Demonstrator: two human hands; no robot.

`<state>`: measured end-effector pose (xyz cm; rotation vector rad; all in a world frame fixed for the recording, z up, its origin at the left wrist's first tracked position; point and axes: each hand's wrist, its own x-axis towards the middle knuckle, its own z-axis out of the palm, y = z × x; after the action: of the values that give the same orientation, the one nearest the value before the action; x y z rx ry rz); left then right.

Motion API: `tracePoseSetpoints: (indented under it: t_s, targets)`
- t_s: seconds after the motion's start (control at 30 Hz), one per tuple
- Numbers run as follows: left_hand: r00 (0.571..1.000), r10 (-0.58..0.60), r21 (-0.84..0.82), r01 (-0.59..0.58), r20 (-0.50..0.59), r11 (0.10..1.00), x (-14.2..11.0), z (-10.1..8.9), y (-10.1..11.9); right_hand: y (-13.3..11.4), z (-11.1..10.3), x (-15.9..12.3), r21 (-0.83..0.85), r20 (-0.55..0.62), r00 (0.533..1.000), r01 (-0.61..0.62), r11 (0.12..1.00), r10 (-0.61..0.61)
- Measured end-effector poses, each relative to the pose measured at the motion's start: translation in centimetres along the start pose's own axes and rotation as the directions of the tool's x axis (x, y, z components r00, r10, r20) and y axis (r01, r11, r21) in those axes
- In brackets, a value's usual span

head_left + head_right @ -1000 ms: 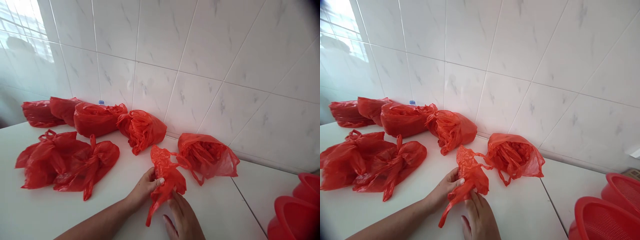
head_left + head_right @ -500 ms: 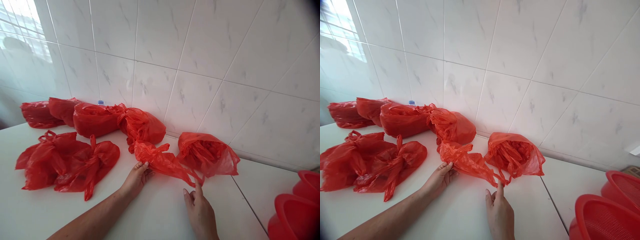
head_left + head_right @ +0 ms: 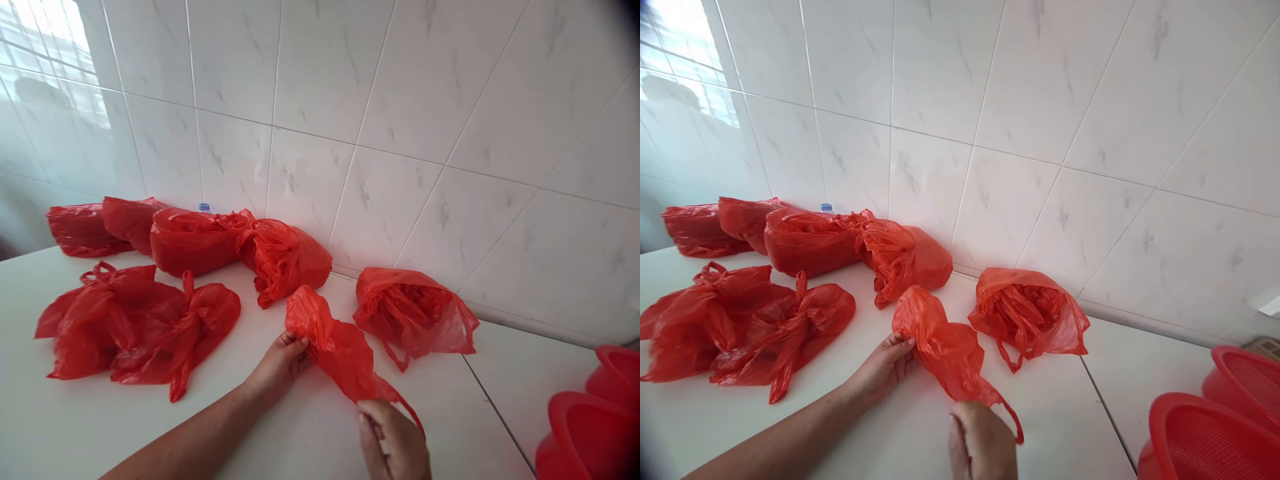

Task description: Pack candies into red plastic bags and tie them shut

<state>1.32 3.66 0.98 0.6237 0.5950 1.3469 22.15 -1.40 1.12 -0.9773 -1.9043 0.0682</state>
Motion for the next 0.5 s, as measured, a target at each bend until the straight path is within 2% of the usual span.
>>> tracePoseSetpoints:
  t_s: [0.07, 0.13, 0.23, 0.3, 0.4, 0.5]
  targets:
    - [0.998, -0.047, 0.026, 0.046, 0.044, 0.999, -0.5, 0.7, -0.3, -0.5, 0.7, -0.1, -0.058, 0.053, 0.980, 0.194, 0.979, -0.191]
    - [0.993, -0.087, 0.053, 0.083, 0.075, 0.995, -1.0, 1.2, -0.5, 0.0, 1.2, -0.1, -0.127, 0.040, 0.979, 0.203, 0.971, -0.199]
    - [0.986, -0.139, 0.091, 0.132, 0.086, 0.987, -1.3, 1.6, -0.4, 1.8, 1.4, -0.3, -0.168, -0.018, 1.000, -0.024, 0.985, 0.021]
    - [0.981, -0.177, 0.117, 0.167, 0.078, 0.979, -1.2, 1.6, -0.4, 3.0, 1.4, -0.5, -0.169, -0.042, 0.973, -0.230, 0.958, 0.226]
    - [0.969, -0.235, 0.158, 0.220, 0.081, 0.963, -1.2, 1.5, -0.3, 3.8, 1.0, -0.1, -0.098, -0.039, 0.887, -0.461, 0.882, 0.460]
    - [0.937, -0.329, 0.215, 0.298, 0.122, 0.930, -1.4, 1.5, -0.3, 3.6, 0.1, 1.0, 0.048, -0.028, 0.775, -0.630, 0.775, 0.632]
